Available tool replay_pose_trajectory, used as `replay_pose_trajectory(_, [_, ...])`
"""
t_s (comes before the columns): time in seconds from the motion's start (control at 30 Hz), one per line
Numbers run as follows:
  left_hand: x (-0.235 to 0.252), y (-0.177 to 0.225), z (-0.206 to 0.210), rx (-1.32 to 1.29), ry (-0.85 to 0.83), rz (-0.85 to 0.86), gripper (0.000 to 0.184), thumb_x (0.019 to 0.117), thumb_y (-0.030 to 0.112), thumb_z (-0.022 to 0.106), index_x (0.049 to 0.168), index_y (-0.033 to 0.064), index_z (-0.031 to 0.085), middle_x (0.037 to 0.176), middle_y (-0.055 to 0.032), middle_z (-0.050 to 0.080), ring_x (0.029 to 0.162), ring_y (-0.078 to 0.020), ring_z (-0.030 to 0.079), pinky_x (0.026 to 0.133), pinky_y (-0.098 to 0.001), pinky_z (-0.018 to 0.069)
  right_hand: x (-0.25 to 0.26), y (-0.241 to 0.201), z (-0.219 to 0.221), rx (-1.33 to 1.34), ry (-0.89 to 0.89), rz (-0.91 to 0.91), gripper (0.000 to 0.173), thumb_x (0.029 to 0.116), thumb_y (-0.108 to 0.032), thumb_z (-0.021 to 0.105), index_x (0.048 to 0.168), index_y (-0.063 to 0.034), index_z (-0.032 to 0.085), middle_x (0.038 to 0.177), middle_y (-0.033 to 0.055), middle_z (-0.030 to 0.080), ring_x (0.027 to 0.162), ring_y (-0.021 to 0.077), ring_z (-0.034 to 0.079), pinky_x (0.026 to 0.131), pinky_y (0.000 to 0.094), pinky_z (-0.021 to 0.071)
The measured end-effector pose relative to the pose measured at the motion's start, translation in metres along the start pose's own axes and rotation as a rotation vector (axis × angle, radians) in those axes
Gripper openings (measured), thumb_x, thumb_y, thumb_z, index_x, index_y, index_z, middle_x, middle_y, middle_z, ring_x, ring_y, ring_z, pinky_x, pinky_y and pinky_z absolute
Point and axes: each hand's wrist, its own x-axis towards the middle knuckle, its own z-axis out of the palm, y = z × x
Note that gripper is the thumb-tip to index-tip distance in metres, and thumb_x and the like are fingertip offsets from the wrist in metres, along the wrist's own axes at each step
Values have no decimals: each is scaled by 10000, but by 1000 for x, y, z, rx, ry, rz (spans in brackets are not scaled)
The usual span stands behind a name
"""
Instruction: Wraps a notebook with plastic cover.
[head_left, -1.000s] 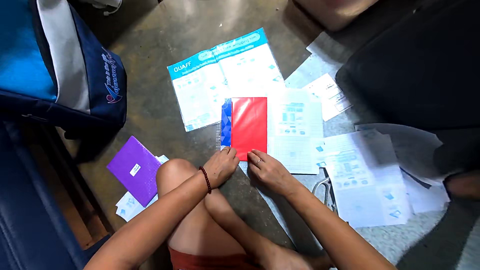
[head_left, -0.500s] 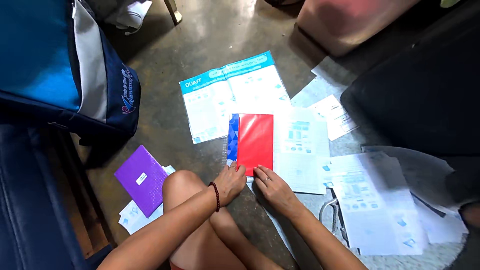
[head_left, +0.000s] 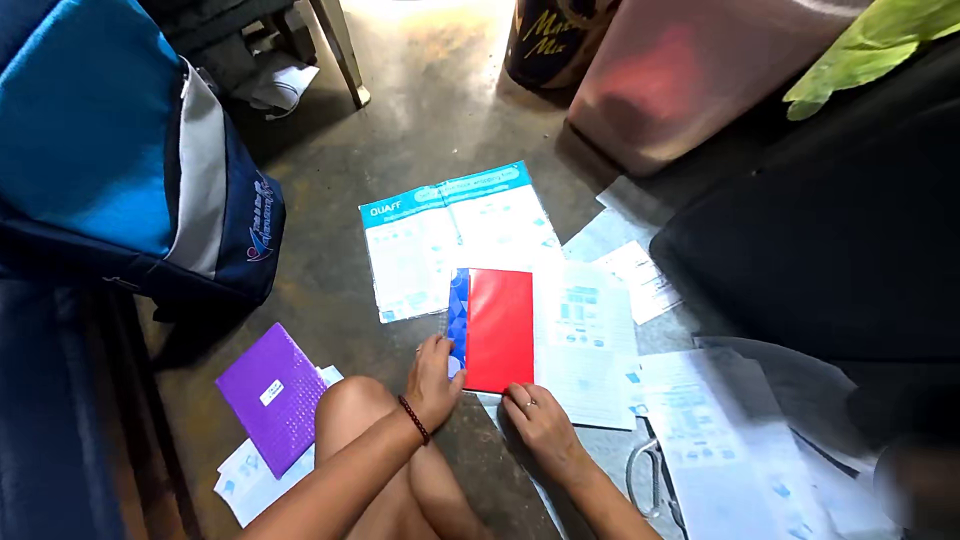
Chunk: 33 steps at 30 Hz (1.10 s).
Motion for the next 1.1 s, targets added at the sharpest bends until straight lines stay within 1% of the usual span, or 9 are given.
replay_pose_trajectory(0.1, [1, -2, 3, -123, 90, -29, 403, 921, 102, 665, 1274, -87, 616, 1231, -253, 660, 1159, -353, 643, 1041, -450, 491, -5, -4, 1, 17, -12, 54, 187, 905, 8, 551, 874, -1, 735, 1045, 190, 746, 927, 339, 733, 821, 406, 591])
replay_pose_trajectory(0.23, [0, 1, 0, -223, 115, -101, 357, 938, 82, 643, 1269, -52, 640, 1175, -211, 697, 1071, -275, 690, 970, -392, 540, -8, -6, 3, 11, 1, 83, 182, 908, -11, 554, 878, -3, 734, 1037, 193, 748, 930, 347, 738, 836, 417, 595])
replay_pose_trajectory(0.33, [-2, 1, 0, -250, 120, -103, 340, 942, 80, 630, 1257, -44, 660, 1177, -198, 712, 1089, -254, 700, 991, -381, 537, -9, -7, 3, 8, 12, 87, 191, 913, -26, 553, 889, 5, 739, 1000, 201, 745, 908, 347, 734, 832, 412, 589])
replay_pose_trajectory(0.5, [1, 1, -3, -250, 37, -130, 395, 922, 50, 644, 1305, -47, 616, 1234, -215, 674, 1131, -272, 671, 1005, -384, 524, -10, -6, 3, 10, 11, 87, 200, 926, -32, 549, 894, 3, 744, 1024, 198, 747, 935, 353, 731, 848, 407, 583])
replay_pose_trajectory(0.73, [3, 1, -4, -425, 131, -165, 331, 897, -34, 649, 1227, -59, 652, 1205, -198, 692, 1027, -205, 714, 916, -317, 575, -11, -3, 3, 74, -7, 122, 192, 923, -23, 552, 910, 28, 737, 1067, 231, 738, 988, 392, 729, 877, 442, 591])
replay_pose_trajectory(0.87, [2, 3, -6, -473, 181, -155, 280, 893, -35, 635, 1170, -60, 668, 1149, -179, 696, 904, -145, 707, 829, -267, 577, -10, -2, 3, 54, 12, 114, 192, 931, -42, 558, 899, 20, 736, 1007, 222, 735, 933, 373, 729, 846, 417, 593])
replay_pose_trajectory(0.93, [2, 5, -7, -534, 196, -149, 295, 883, -41, 642, 1177, -70, 653, 1151, -180, 687, 853, -113, 696, 786, -244, 574, -11, -2, 2, 23, 34, 106, 194, 934, -61, 564, 892, 13, 739, 918, 203, 720, 845, 355, 709, 774, 405, 582])
replay_pose_trajectory(1.0, [-1, 10, -7, -605, 191, -146, 338, 888, -42, 649, 1224, -76, 630, 1152, -182, 682, 827, -95, 687, 761, -229, 568, -12, -4, 1, -18, 64, 112, 208, 935, -83, 564, 876, 1, 744, 808, 170, 677, 744, 334, 657, 699, 405, 530])
replay_pose_trajectory(1.1, [-7, 15, -4, -654, 205, -67, 351, 894, -27, 650, 1240, -88, 636, 1162, -202, 694, 843, -103, 706, 775, -228, 578, -16, -9, 2, -52, 89, 151, 224, 945, -107, 564, 871, -9, 751, 734, 154, 642, 685, 321, 615, 670, 422, 486])
